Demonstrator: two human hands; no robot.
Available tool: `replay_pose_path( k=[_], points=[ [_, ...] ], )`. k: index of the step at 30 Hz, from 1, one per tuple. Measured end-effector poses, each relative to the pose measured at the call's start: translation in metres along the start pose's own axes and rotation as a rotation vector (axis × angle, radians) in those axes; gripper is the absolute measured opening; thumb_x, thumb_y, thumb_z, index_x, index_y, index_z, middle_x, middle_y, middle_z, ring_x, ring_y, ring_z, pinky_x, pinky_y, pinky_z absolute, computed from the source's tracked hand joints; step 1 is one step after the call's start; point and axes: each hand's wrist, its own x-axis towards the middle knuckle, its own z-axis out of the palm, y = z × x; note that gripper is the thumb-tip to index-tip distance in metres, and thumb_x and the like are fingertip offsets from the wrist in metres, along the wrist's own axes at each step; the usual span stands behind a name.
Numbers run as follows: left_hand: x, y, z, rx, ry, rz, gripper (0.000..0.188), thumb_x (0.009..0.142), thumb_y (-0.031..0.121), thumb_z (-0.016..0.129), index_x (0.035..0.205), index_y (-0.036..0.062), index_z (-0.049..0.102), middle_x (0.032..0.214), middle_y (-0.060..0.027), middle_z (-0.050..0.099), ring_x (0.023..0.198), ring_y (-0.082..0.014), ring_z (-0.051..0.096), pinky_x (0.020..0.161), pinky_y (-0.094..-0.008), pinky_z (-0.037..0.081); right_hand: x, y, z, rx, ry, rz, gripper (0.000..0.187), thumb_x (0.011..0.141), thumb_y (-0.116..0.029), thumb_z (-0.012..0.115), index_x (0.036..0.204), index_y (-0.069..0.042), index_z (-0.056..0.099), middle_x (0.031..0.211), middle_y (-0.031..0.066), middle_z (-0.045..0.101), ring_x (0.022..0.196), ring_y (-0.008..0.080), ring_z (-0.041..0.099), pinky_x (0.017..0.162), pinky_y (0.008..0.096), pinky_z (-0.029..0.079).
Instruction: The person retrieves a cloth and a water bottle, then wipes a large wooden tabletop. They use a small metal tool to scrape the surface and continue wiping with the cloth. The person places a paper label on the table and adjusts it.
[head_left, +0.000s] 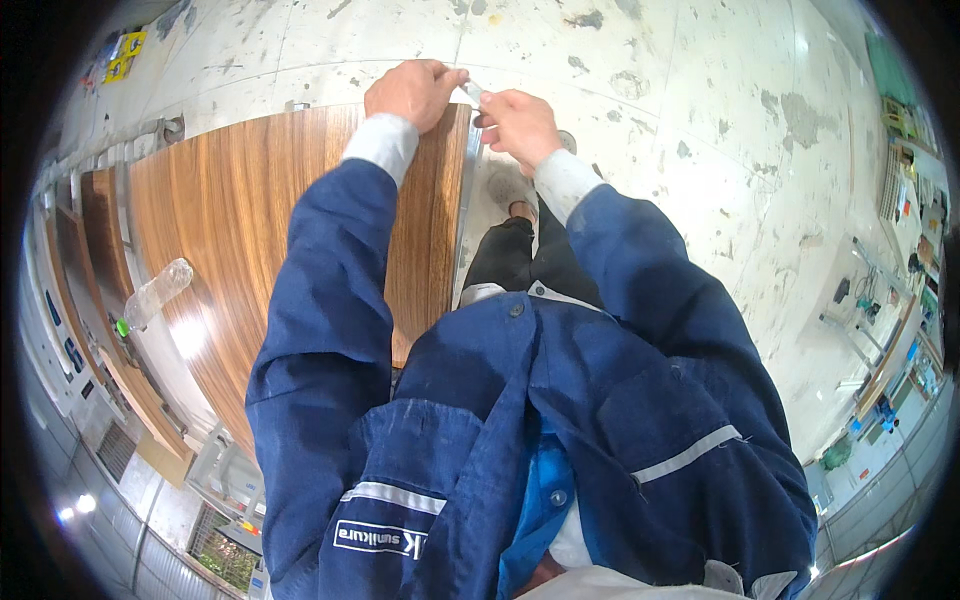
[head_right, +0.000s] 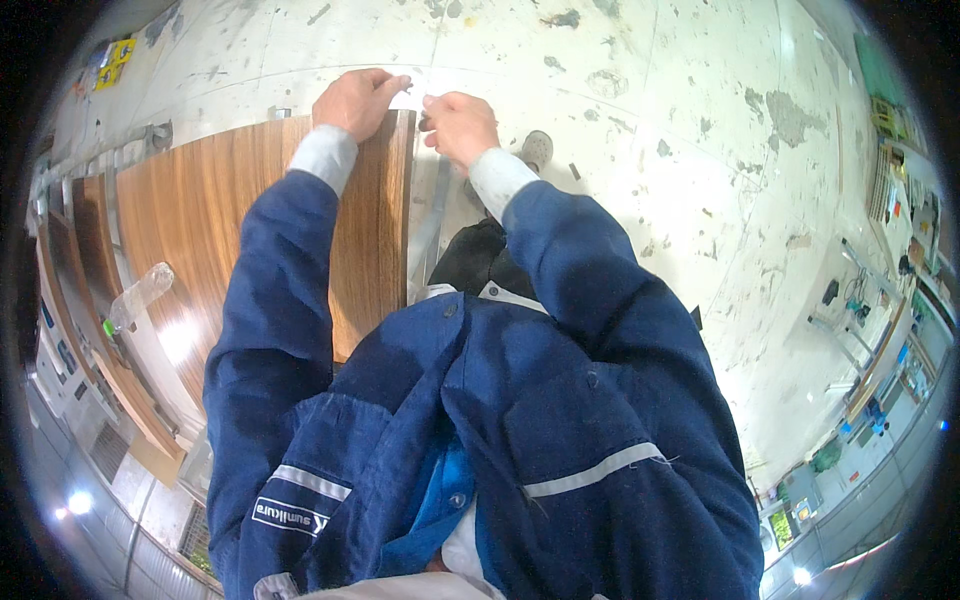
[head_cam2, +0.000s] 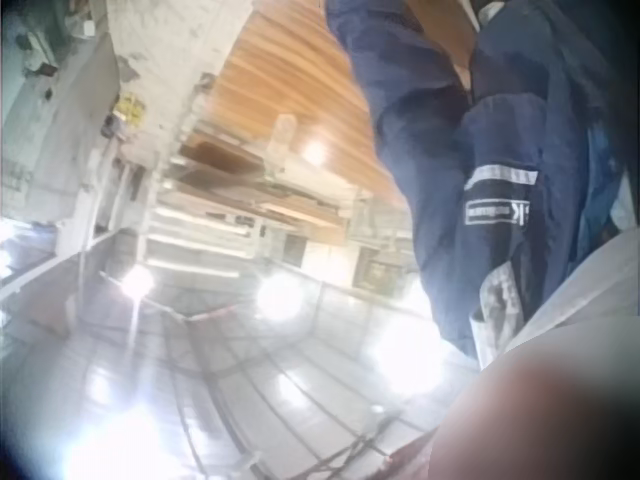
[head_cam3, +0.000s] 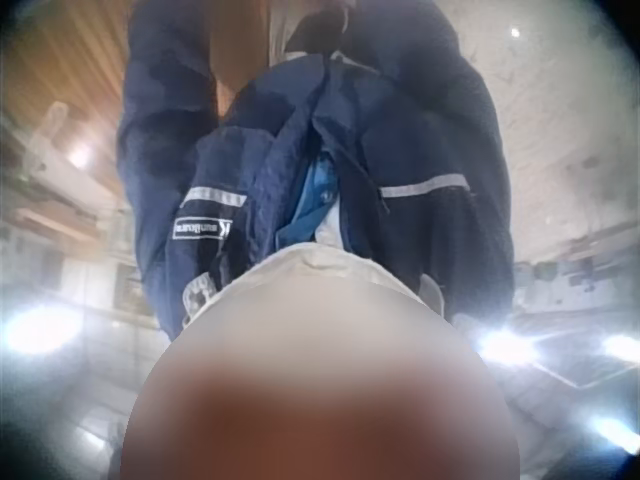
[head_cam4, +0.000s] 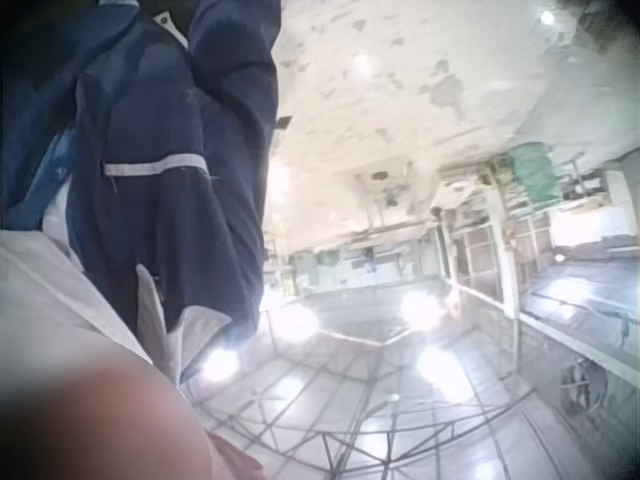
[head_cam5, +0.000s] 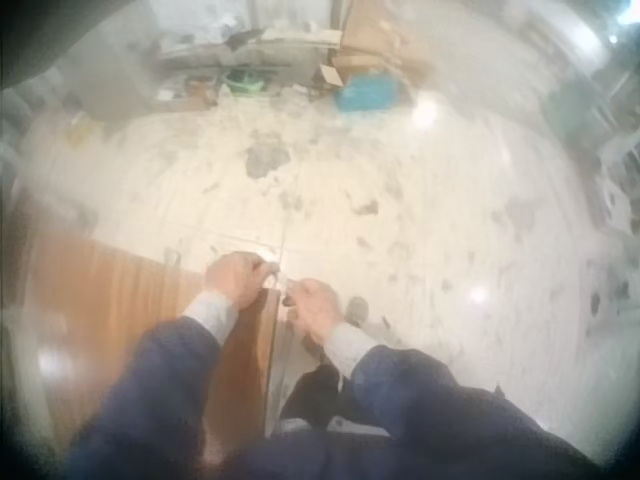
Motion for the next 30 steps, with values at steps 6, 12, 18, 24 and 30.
replay_pose_path(
  k=[6,12,18,24,30],
  points=[
    [-0.106,0.014,0.042,0.331,0.142,0.318,0.085,0.092,0.053,0.056,0.151,-0.0019,0.028,0.158,-0.0254,0.028,0.148,-0.0423,0.021,0.121,-0.0544,0.013,-0.006,-0.002,-0.027,-0.034,-0.087,-0.254,0.029,0.099,-0.017,0.054,0.121,0.000,0.064,0.098,0.0116,0.072,0.080,0.0143,0.067,0.070,0.0274,0.053],
    [-0.206,-0.005,0.071,-0.013,0.165,0.349,0.083,0.089,0.046,0.066,0.148,-0.0027,0.035,0.155,-0.0255,0.032,0.147,-0.0407,0.026,0.121,-0.0526,0.017,-0.017,0.009,-0.019,-0.900,-0.146,-1.017,0.045,0.088,-0.002,0.054,0.128,-0.018,0.063,0.098,0.0160,0.070,0.089,0.0337,0.067,0.079,0.0426,0.055],
    [-0.336,-0.087,0.063,0.290,0.553,-0.406,0.084,0.088,0.049,0.065,0.151,0.0040,0.034,0.157,-0.0224,0.031,0.149,-0.0401,0.022,0.118,-0.0614,0.010,-0.077,0.023,-0.003,-1.167,-0.624,-1.039,0.051,0.081,0.000,0.052,0.129,-0.017,0.062,0.101,0.0154,0.069,0.093,0.0335,0.066,0.080,0.0429,0.054],
    [-0.492,-0.172,0.125,0.296,0.368,-0.846,0.075,0.098,0.056,0.045,0.155,0.0096,0.029,0.163,-0.0194,0.020,0.151,-0.0366,0.017,0.119,-0.0568,0.016,-0.056,0.011,0.002,-1.199,-0.073,-1.044,0.050,0.089,0.001,0.048,0.134,-0.018,0.059,0.100,0.0160,0.068,0.089,0.0345,0.066,0.078,0.0447,0.054],
    [-0.604,-0.175,0.177,0.224,0.508,-0.885,0.069,0.101,0.052,0.042,0.154,0.0091,0.030,0.162,-0.0195,0.022,0.150,-0.0376,0.019,0.119,-0.0551,0.016,-0.155,0.141,0.020,-1.052,-0.893,-1.207,0.057,0.079,0.000,0.054,0.134,-0.016,0.058,0.090,0.0141,0.064,0.086,0.0331,0.062,0.075,0.0473,0.051]
  ],
)
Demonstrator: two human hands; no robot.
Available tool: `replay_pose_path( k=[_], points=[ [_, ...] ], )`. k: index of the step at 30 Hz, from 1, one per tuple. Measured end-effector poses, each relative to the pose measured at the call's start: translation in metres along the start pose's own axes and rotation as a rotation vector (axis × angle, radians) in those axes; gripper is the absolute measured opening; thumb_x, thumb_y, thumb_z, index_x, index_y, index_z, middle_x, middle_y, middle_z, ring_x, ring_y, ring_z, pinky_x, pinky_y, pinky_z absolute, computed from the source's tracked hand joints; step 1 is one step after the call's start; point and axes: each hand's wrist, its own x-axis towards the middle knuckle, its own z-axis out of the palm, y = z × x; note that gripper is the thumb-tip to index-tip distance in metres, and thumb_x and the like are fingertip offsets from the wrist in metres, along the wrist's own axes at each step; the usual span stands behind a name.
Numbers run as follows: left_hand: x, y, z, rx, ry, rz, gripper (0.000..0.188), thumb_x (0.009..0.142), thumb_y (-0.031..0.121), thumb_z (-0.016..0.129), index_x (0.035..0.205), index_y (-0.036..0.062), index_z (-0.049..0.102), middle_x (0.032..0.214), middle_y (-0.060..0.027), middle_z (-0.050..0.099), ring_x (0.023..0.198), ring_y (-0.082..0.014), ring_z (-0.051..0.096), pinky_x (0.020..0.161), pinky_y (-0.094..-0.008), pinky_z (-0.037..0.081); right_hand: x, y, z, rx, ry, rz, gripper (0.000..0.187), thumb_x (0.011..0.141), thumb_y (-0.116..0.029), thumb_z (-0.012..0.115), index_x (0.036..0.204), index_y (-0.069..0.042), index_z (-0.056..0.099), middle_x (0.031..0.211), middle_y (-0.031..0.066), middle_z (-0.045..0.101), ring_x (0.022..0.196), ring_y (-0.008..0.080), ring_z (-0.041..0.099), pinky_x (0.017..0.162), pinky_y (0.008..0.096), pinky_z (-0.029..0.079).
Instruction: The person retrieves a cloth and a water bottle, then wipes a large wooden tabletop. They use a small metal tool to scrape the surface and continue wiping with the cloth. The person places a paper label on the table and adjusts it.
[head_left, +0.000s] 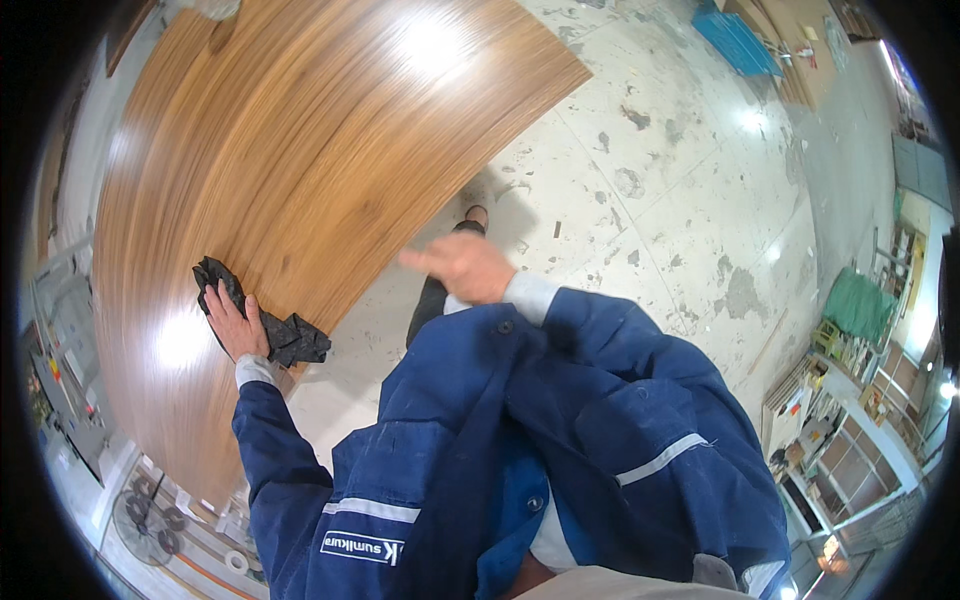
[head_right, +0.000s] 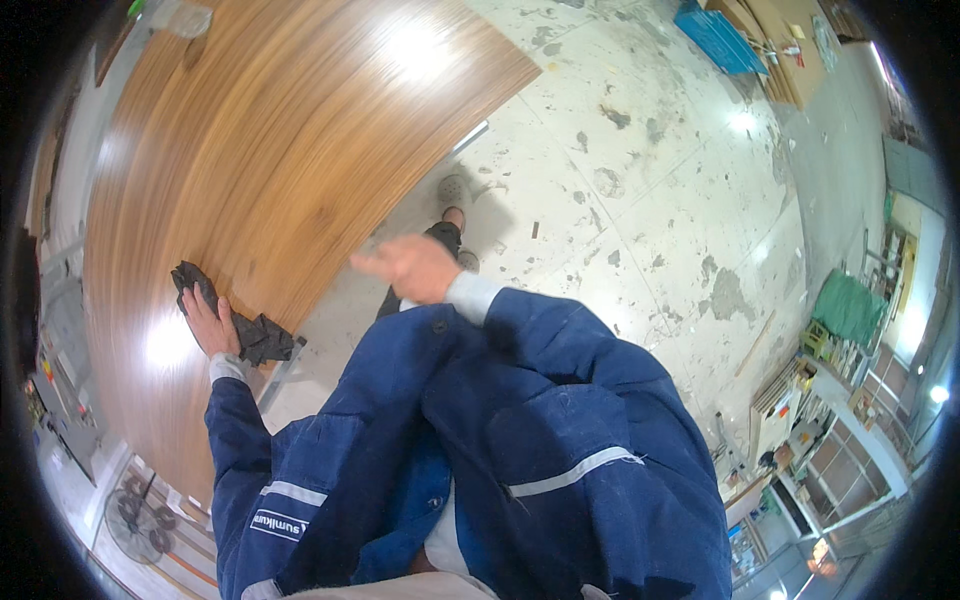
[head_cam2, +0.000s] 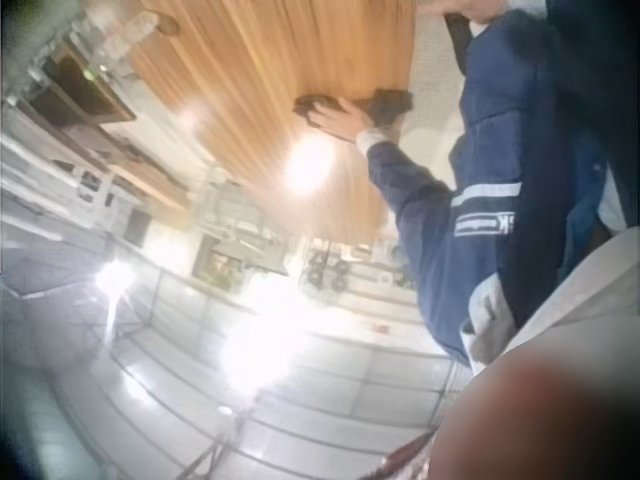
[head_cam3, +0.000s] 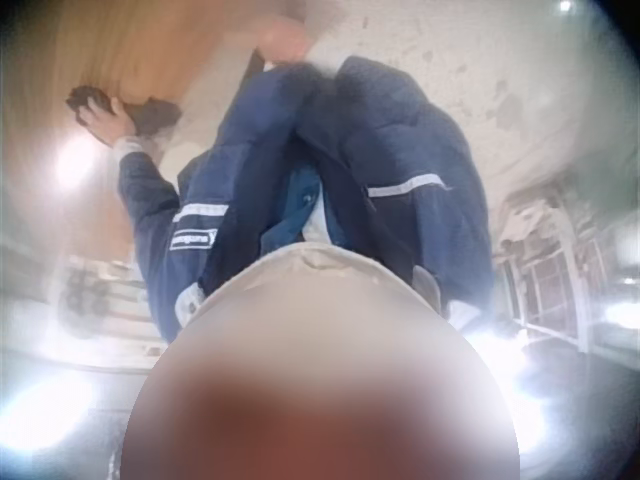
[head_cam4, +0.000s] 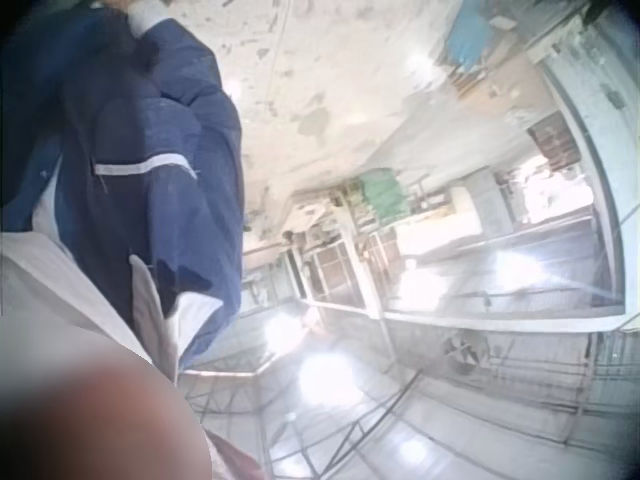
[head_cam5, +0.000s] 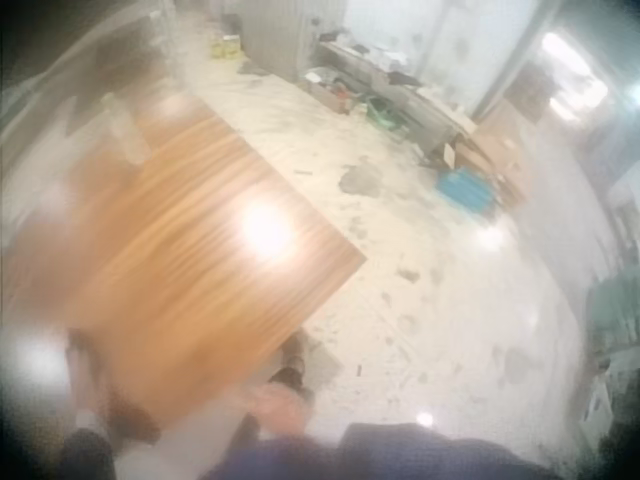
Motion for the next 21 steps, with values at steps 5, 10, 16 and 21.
replay_pose_path(
  k=[5,10,16,21],
  points=[
    [-0.019,-0.022,0.006,-0.030,0.064,0.010,0.066,0.101,0.049,0.042,0.154,0.0113,0.031,0.162,-0.0183,0.022,0.150,-0.0368,0.019,0.119,-0.0547,0.016,0.027,0.102,-0.082,-0.415,0.505,0.404,0.041,0.091,-0.005,0.047,0.129,-0.012,0.058,0.099,0.0173,0.066,0.090,0.0359,0.063,0.079,0.0461,0.053],
    [-0.019,-0.024,0.011,-0.007,0.099,0.001,0.066,0.101,0.051,0.041,0.155,0.0136,0.031,0.162,-0.0161,0.024,0.151,-0.0344,0.019,0.119,-0.0541,0.016,0.005,0.021,-0.003,-0.204,0.181,0.270,0.048,0.085,-0.001,0.052,0.132,-0.011,0.058,0.107,0.0146,0.066,0.098,0.0338,0.062,0.085,0.0443,0.052],
    [-0.018,-0.024,0.011,-0.039,0.117,-0.009,0.068,0.100,0.055,0.040,0.154,0.0148,0.032,0.162,-0.0136,0.025,0.151,-0.0327,0.018,0.120,-0.0526,0.014,-0.025,-0.084,0.071,0.048,-0.001,0.080,0.054,0.082,-0.004,0.055,0.136,-0.007,0.054,0.099,0.0167,0.066,0.093,0.0329,0.063,0.081,0.0448,0.051],
    [-0.018,-0.025,0.013,-0.002,0.138,-0.004,0.067,0.100,0.055,0.039,0.155,0.0175,0.032,0.163,-0.0125,0.023,0.152,-0.0312,0.018,0.121,-0.0517,0.013,0.009,0.088,-0.087,-0.188,0.457,0.480,0.053,0.089,-0.004,0.047,0.139,-0.019,0.056,0.110,0.0166,0.071,0.096,0.0340,0.069,0.084,0.0435,0.055]
  ],
)
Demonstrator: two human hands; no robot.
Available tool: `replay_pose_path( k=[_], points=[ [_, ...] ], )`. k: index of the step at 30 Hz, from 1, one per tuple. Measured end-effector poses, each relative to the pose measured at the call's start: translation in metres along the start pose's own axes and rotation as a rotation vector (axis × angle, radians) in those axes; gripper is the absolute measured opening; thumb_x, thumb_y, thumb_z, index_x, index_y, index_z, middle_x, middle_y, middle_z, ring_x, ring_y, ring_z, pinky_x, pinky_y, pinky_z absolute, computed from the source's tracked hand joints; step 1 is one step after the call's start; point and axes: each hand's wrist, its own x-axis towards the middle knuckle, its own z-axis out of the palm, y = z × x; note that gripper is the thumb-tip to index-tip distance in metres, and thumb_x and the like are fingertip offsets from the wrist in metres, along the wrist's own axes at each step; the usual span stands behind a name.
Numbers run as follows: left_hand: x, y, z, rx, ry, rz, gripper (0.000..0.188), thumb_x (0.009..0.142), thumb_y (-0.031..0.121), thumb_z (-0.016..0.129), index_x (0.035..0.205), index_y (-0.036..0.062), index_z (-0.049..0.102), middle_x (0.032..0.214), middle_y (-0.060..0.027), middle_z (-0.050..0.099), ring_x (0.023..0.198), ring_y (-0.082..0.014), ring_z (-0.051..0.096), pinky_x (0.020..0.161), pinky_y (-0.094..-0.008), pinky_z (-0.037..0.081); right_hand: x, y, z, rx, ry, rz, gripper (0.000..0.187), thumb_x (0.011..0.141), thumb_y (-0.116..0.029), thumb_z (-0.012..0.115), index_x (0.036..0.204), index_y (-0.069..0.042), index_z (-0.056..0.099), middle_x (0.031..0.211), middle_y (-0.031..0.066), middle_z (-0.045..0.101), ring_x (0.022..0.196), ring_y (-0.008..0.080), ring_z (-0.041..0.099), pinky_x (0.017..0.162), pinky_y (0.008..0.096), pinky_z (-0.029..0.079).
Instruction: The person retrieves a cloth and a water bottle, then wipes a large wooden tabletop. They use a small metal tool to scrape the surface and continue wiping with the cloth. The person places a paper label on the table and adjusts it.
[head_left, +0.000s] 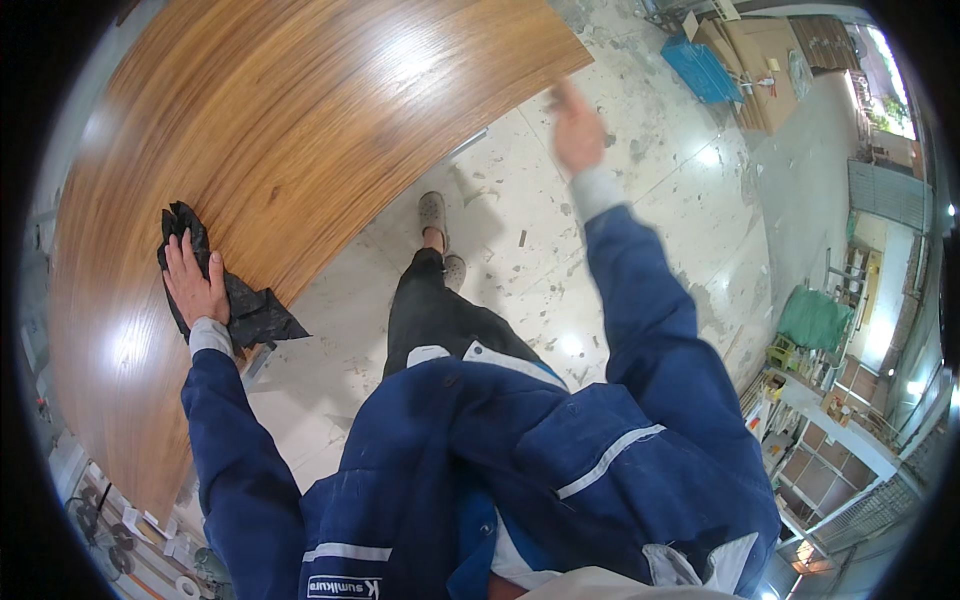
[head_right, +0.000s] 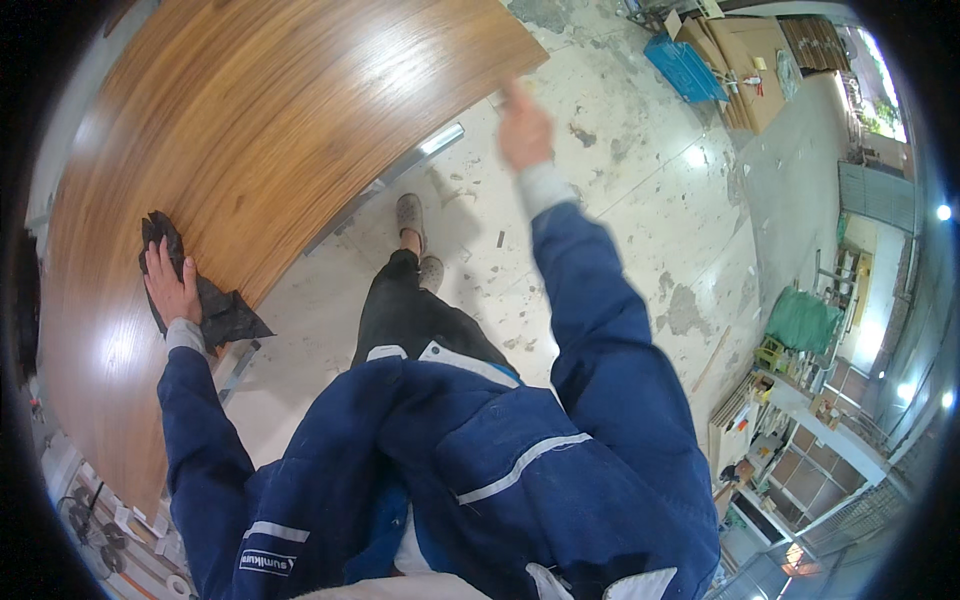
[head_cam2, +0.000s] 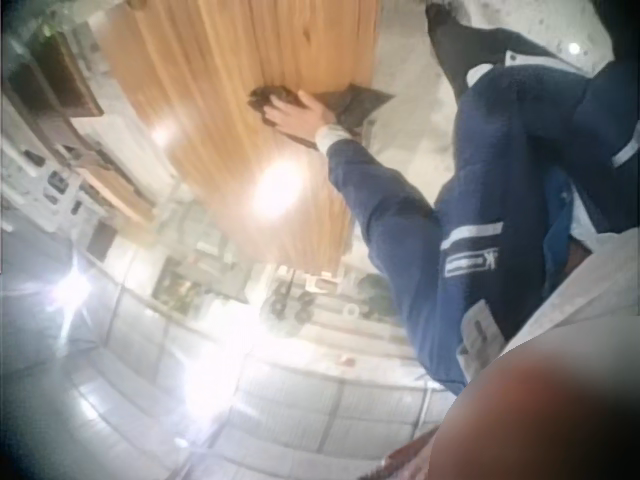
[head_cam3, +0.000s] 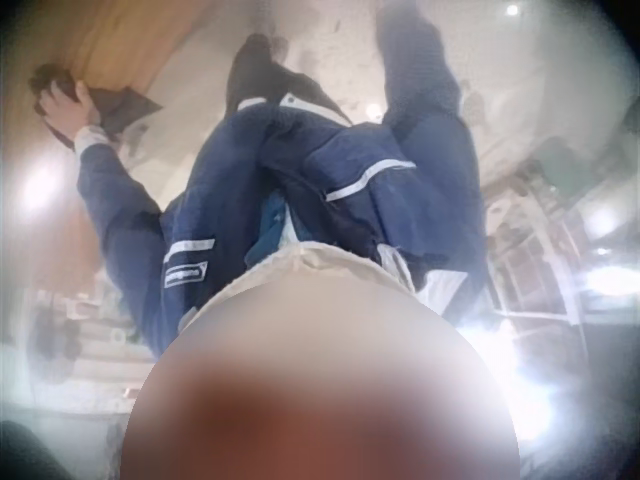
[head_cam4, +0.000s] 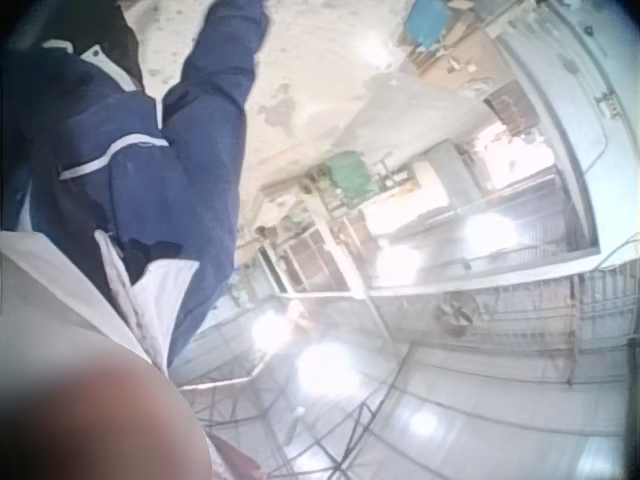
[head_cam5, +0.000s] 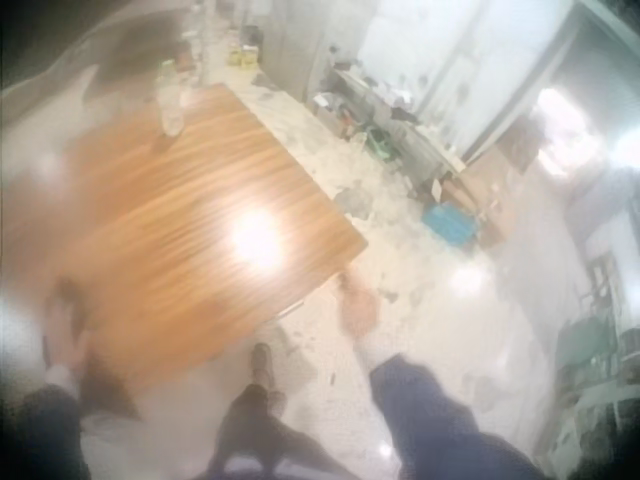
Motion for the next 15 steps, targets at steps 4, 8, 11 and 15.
replay_pose_path(
  k=[4,8,11,15],
  points=[
    [-0.001,0.000,0.000,-0.001,0.009,-0.001,0.067,0.100,0.055,0.040,0.155,0.0175,0.032,0.163,-0.0117,0.023,0.152,-0.0307,0.018,0.121,-0.0516,0.013,0.075,0.048,-0.024,-0.133,0.076,0.097,0.051,0.088,-0.003,0.044,0.134,-0.017,0.060,0.107,0.0181,0.071,0.099,0.0328,0.069,0.087,0.0424,0.054],
    [-0.001,0.002,0.000,-0.005,0.025,-0.001,0.066,0.100,0.053,0.041,0.155,0.0180,0.032,0.163,-0.0115,0.024,0.151,-0.0309,0.019,0.121,-0.0518,0.014,-0.007,-0.020,0.029,-0.229,-0.080,-0.039,0.051,0.090,-0.004,0.044,0.136,-0.020,0.059,0.116,0.0178,0.068,0.102,0.0341,0.067,0.089,0.0427,0.053],
    [0.000,0.003,-0.003,-0.029,0.015,-0.013,0.066,0.099,0.052,0.044,0.154,0.0184,0.033,0.162,-0.0118,0.025,0.151,-0.0315,0.020,0.120,-0.0522,0.015,-0.134,-0.111,0.091,-0.116,-0.405,-0.371,0.052,0.086,-0.004,0.052,0.136,-0.016,0.058,0.123,0.0120,0.066,0.109,0.0326,0.063,0.099,0.0404,0.050],
    [0.001,0.004,-0.006,-0.035,0.008,-0.019,0.067,0.097,0.051,0.048,0.154,0.0186,0.034,0.162,-0.0131,0.026,0.150,-0.0319,0.021,0.120,-0.0525,0.015,-0.181,-0.161,0.098,0.238,-0.441,-0.490,0.042,0.087,-0.004,0.050,0.126,-0.012,0.063,0.118,0.0169,0.068,0.110,0.0334,0.063,0.097,0.0422,0.050]
  ],
)
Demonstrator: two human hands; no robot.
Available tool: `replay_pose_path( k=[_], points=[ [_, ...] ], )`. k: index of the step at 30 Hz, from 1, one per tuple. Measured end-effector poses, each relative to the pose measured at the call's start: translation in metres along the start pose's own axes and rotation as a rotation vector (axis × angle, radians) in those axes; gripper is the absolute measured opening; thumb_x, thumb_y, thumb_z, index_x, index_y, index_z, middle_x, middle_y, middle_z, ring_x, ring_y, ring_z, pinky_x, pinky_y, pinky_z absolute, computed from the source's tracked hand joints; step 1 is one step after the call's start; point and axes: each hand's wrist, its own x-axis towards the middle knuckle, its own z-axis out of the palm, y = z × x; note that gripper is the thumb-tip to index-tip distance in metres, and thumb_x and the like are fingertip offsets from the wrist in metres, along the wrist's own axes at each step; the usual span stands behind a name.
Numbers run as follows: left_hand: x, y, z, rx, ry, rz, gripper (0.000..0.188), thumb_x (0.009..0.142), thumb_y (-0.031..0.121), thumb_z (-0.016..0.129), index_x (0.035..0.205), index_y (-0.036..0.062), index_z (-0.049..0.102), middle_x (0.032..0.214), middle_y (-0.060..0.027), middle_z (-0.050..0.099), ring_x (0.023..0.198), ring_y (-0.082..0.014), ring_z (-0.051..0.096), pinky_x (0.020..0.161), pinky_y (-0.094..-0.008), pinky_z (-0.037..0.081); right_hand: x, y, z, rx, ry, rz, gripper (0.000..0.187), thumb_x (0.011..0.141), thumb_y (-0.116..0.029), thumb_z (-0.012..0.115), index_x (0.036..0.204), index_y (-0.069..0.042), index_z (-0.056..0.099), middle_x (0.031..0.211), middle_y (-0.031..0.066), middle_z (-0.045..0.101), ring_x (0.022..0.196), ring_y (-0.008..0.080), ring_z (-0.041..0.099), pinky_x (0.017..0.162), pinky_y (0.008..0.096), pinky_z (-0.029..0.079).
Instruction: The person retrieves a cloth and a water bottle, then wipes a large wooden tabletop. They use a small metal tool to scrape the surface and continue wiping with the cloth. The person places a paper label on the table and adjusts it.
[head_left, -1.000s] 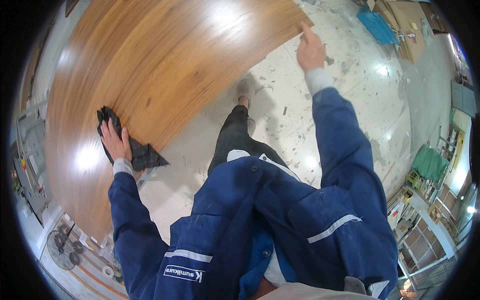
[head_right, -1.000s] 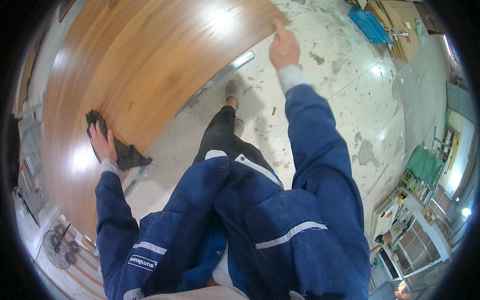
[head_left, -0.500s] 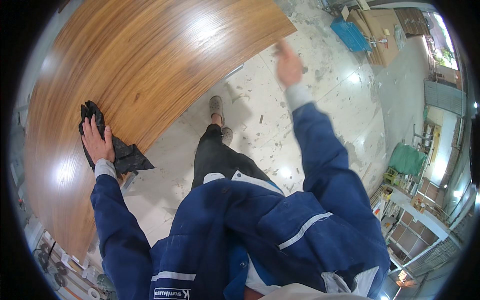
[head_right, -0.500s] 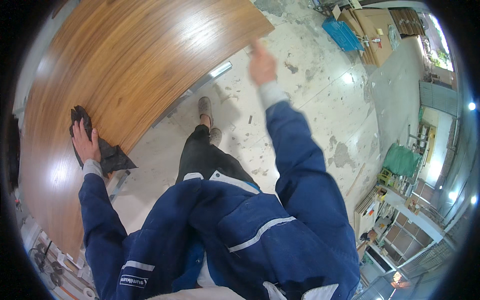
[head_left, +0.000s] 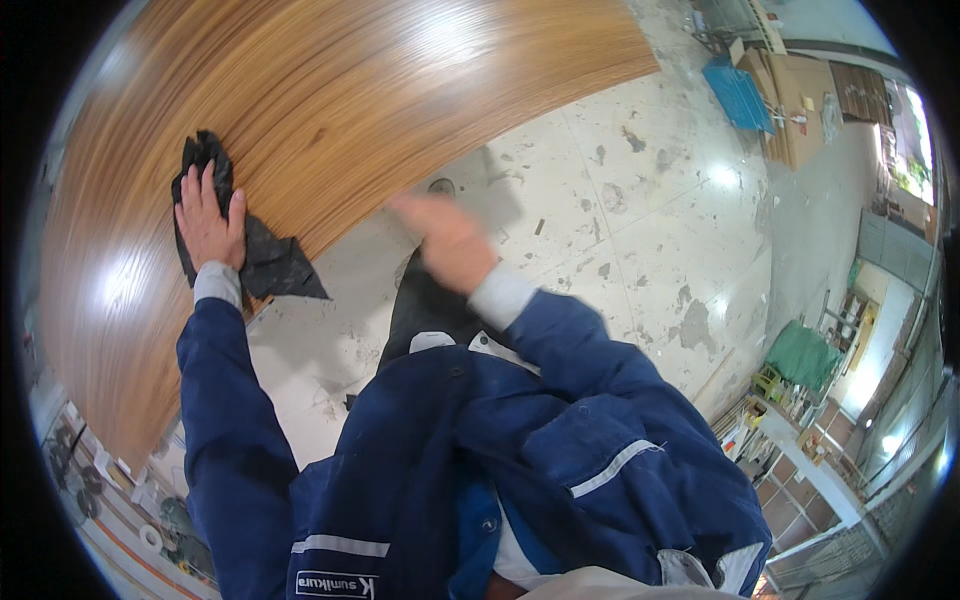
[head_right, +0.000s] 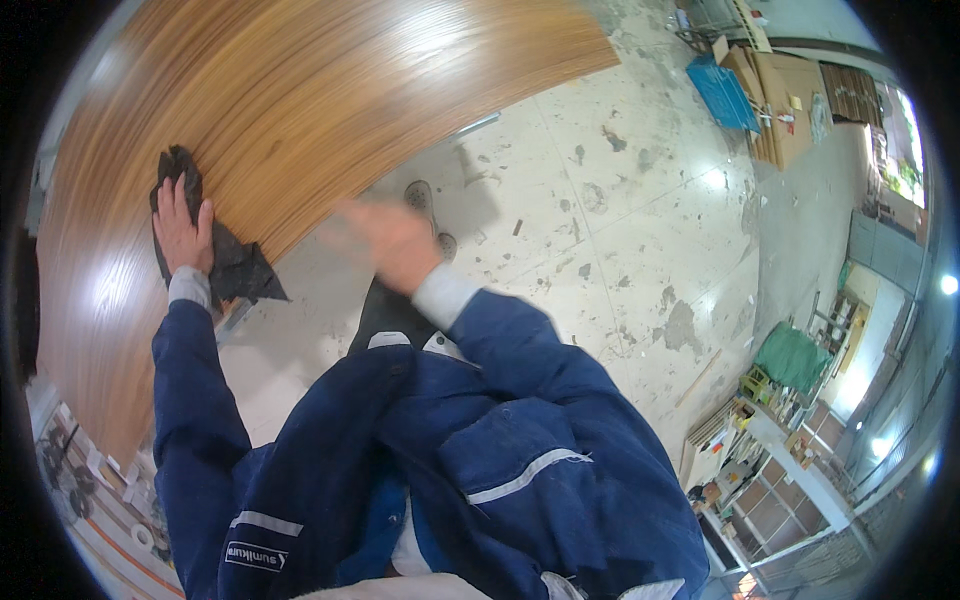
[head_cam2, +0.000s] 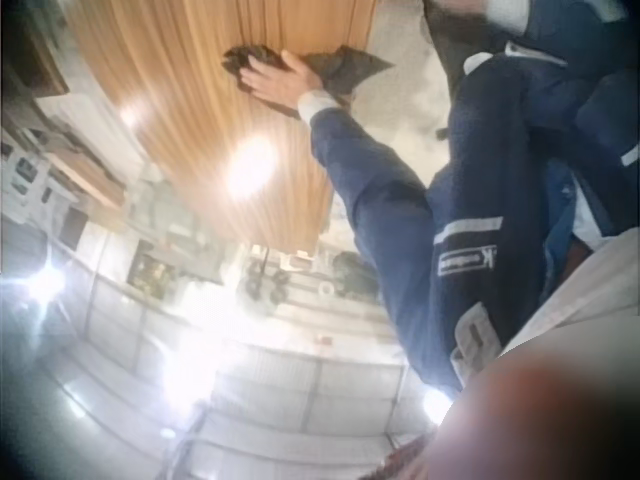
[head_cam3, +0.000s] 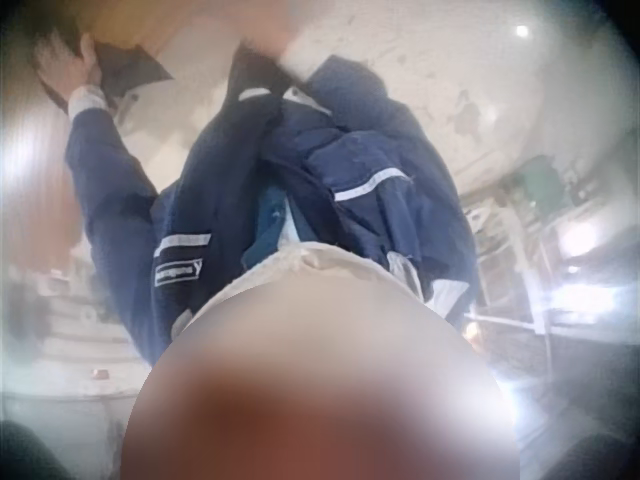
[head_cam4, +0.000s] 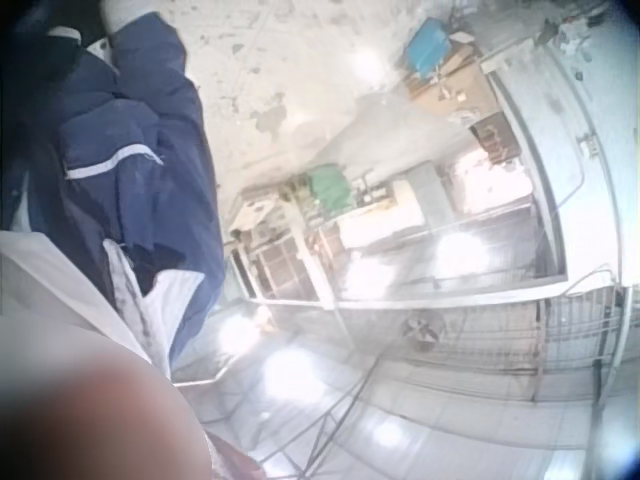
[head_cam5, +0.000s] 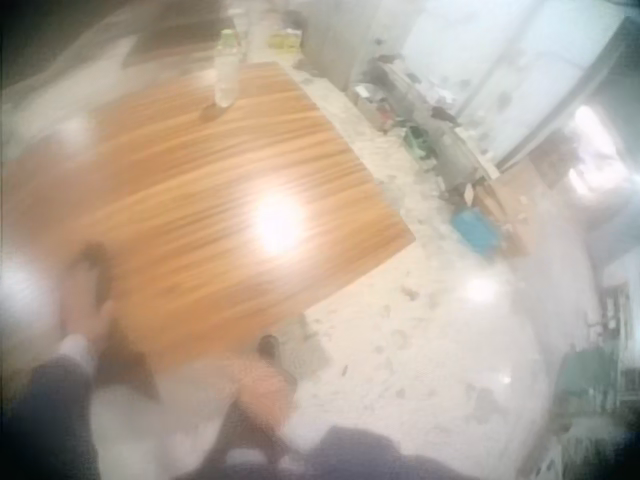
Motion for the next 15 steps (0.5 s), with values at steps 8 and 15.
replay_pose_path(
  k=[8,15],
  points=[
    [-0.002,0.002,0.000,-0.007,-0.002,-0.023,0.069,0.098,0.058,0.042,0.154,0.0195,0.034,0.162,-0.0138,0.025,0.151,-0.0305,0.019,0.121,-0.0501,0.012,0.045,0.062,-0.088,-0.503,0.109,0.527,0.039,0.088,-0.005,0.053,0.127,-0.007,0.062,0.096,0.0174,0.068,0.089,0.0299,0.066,0.072,0.0400,0.053],
    [0.001,0.003,-0.001,-0.011,0.002,-0.001,0.069,0.098,0.058,0.042,0.153,0.0185,0.034,0.162,-0.0147,0.026,0.150,-0.0324,0.021,0.120,-0.0528,0.013,-0.005,-0.051,0.058,-0.099,-0.088,0.204,0.038,0.081,-0.004,0.059,0.119,-0.008,0.064,0.101,0.0153,0.067,0.096,0.0345,0.065,0.084,0.0446,0.053]
  ],
)
